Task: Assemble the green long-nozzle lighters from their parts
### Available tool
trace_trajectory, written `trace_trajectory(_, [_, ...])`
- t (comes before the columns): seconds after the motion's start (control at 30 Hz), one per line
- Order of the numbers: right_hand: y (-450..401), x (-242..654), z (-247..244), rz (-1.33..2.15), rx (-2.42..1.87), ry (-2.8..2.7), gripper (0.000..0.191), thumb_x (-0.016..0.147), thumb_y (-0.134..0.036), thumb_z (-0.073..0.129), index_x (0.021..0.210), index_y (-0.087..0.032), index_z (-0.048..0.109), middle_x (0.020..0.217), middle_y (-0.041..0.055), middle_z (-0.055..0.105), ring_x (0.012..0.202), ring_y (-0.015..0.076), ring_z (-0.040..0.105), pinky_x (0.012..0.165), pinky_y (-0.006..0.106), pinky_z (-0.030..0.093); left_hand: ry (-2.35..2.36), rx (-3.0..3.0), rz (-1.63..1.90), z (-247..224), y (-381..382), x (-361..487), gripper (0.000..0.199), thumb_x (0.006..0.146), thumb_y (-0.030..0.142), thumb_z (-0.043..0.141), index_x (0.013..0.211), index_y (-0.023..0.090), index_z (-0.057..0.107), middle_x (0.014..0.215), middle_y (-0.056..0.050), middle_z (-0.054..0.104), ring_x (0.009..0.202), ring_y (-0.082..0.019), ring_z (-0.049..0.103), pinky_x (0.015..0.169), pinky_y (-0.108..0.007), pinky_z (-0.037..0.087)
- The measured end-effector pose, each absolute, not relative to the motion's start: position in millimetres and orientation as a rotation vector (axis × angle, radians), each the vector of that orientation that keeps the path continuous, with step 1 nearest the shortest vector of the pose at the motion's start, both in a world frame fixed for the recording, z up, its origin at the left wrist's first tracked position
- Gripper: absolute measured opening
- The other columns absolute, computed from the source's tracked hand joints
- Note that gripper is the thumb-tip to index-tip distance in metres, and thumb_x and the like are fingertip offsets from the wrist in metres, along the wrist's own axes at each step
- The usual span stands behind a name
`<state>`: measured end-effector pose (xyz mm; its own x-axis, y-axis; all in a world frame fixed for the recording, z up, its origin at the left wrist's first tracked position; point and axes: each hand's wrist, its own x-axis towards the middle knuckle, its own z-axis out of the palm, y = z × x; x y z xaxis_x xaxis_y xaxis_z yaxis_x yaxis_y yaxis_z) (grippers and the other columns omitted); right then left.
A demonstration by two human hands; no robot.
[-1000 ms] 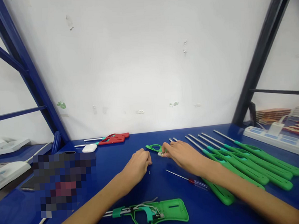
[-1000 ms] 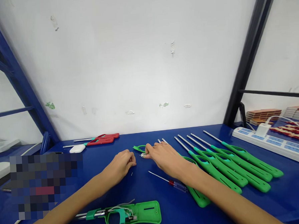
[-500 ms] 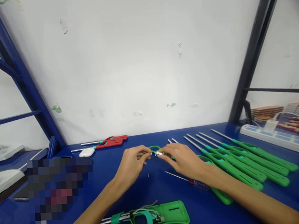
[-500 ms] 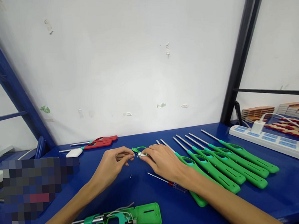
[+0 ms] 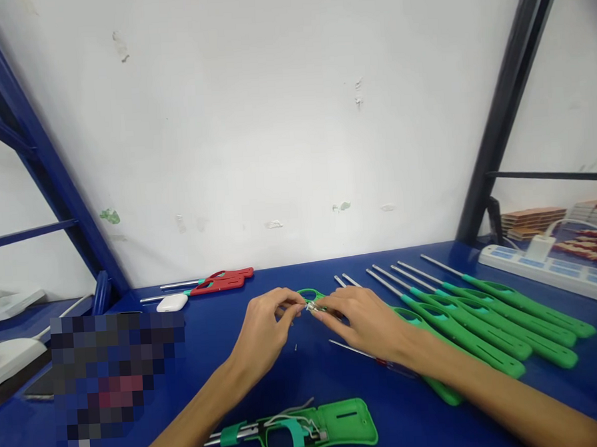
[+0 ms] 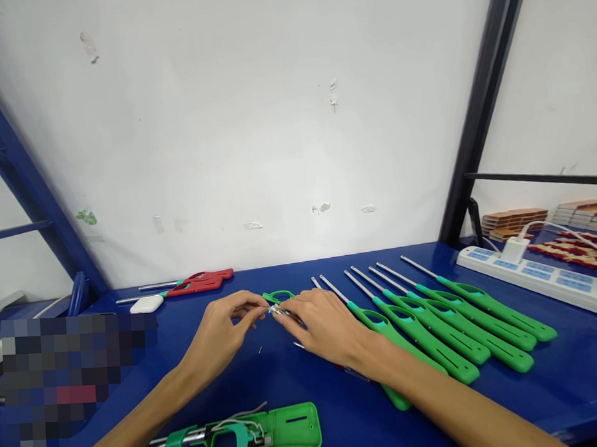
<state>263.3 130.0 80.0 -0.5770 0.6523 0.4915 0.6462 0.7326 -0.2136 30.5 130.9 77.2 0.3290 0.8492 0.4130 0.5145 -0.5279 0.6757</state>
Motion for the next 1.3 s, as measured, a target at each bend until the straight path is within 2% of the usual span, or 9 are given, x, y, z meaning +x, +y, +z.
trace_trajectory(0.13, [127,260,82,0.082,-0.997,-2.380,0.037,0.113,-0.038,0.053,0.101,-0.021,0.083,0.080,0.0063,0.078,0.073,0.0227,0.069,0.074,0.034,0.043,1.173,2.217,1.121,77,128,32,0.026,0.108,0.039,0.071,0.125,0.019,0.071,0.122,-0.008,0.074,0.099,-0.022,0.075,0.087,-0.042,0.065])
trace_trajectory(0.3, [124,258,86,0.263,-1.029,-2.320,0.039,0.114,-0.035,0.048,0.098,-0.019,0.081,0.087,0.0078,0.080,0.075,0.0222,0.068,0.073,0.033,0.041,1.171,2.245,1.227,78,129,31,0.026,0.108,0.039,0.071,0.125,0.018,0.070,0.121,-0.007,0.074,0.097,-0.021,0.075,0.085,-0.041,0.065])
trace_trajectory(0.47, [119,257,93,0.614,-1.010,-2.237,0.060,0.119,-0.043,0.036,0.074,-0.020,0.070,0.068,0.0019,0.070,0.061,0.0168,0.062,0.073,0.031,0.045,1.120,2.304,1.320,79,129,29,0.025,0.108,0.038,0.070,0.124,0.018,0.071,0.119,-0.007,0.074,0.096,-0.021,0.075,0.084,-0.040,0.065])
trace_trajectory(0.63, [115,255,97,0.940,-0.930,-2.131,0.060,0.117,-0.057,0.034,0.101,-0.018,0.076,0.068,0.0000,0.065,0.065,0.0177,0.064,0.070,0.029,0.051,1.037,2.384,1.390,76,127,29,0.024,0.109,0.038,0.070,0.123,0.019,0.071,0.119,-0.007,0.074,0.096,-0.021,0.075,0.085,-0.040,0.065])
trace_trajectory(0.7, [116,255,96,1.034,-0.902,-2.093,0.062,0.116,-0.062,0.035,0.107,-0.016,0.076,0.068,-0.0008,0.063,0.063,0.0173,0.063,0.068,0.029,0.052,1.014,2.409,1.409,75,127,28,0.024,0.109,0.038,0.070,0.123,0.019,0.071,0.120,-0.007,0.074,0.096,-0.021,0.074,0.085,-0.040,0.065])
trace_trajectory(1.1, [119,256,92,1.267,-0.847,-1.985,0.065,0.110,-0.074,0.041,0.106,-0.017,0.073,0.066,-0.0040,0.057,0.058,0.0153,0.058,0.067,0.030,0.050,0.978,2.525,1.438,73,125,29,0.023,0.109,0.037,0.070,0.124,0.019,0.071,0.119,-0.007,0.074,0.094,-0.020,0.074,0.082,-0.038,0.065])
trace_trajectory(1.3, [112,253,93,1.310,-0.790,-2.001,0.064,0.109,-0.077,0.041,0.104,-0.019,0.068,0.067,-0.0053,0.051,0.060,0.0148,0.052,0.065,0.029,0.048,0.985,2.631,1.453,75,119,30,0.024,0.109,0.036,0.070,0.127,0.020,0.070,0.125,-0.008,0.073,0.100,-0.021,0.074,0.086,-0.041,0.065])
